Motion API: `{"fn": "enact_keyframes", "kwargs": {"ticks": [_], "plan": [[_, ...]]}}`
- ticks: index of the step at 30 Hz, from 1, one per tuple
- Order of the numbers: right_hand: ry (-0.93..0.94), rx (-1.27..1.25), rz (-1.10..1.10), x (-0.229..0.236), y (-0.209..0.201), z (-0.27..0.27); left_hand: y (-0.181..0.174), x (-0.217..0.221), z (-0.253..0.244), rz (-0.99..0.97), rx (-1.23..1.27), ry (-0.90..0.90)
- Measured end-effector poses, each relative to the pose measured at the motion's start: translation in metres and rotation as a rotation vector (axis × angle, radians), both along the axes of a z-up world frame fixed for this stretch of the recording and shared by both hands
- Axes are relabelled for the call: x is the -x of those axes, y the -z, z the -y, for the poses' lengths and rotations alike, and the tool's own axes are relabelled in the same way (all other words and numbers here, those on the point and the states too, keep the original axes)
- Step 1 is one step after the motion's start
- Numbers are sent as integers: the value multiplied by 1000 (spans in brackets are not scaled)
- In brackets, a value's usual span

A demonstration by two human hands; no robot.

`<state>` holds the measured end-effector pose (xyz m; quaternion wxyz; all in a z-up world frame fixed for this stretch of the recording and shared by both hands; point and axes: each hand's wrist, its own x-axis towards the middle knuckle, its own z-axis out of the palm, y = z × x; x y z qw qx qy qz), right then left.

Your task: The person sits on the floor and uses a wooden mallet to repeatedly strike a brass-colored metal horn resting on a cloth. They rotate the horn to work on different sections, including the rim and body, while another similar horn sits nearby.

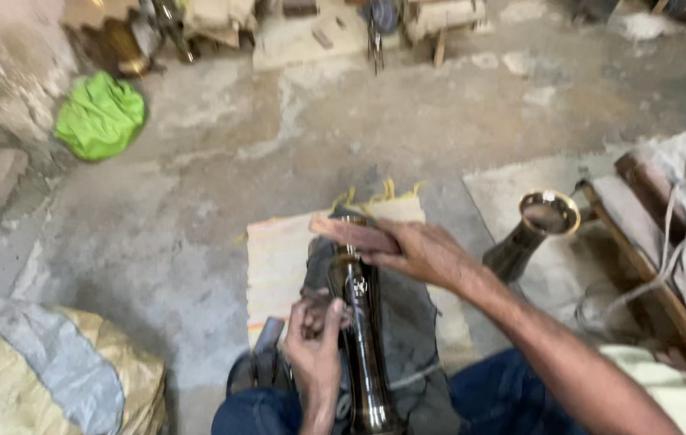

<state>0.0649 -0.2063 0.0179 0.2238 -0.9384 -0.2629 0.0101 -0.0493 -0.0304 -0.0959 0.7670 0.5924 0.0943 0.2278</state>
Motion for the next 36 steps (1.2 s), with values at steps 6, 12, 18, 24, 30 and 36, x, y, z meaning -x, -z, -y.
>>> {"fn": "enact_keyframes", "kwargs": {"ticks": [6,12,18,24,30,36], "plan": [[-170,-37,115,-11,-9,-1,-6,4,6,17,-101,-40],[-276,77,476,-15,-19,-14,-7,0,5,-26,-84,-49],[-228,72,331,-8,-33,-20,-7,8,6,0,-143,-61],[-212,148,555,-3,-36,-19,-5,3,8,28,-35,-68],[-277,298,544,-11,-37,-21,-6,-1,6,-5,-134,-61],[-269,288,374,-11,-31,-15,-3,2,0,-29,-181,36]]}}
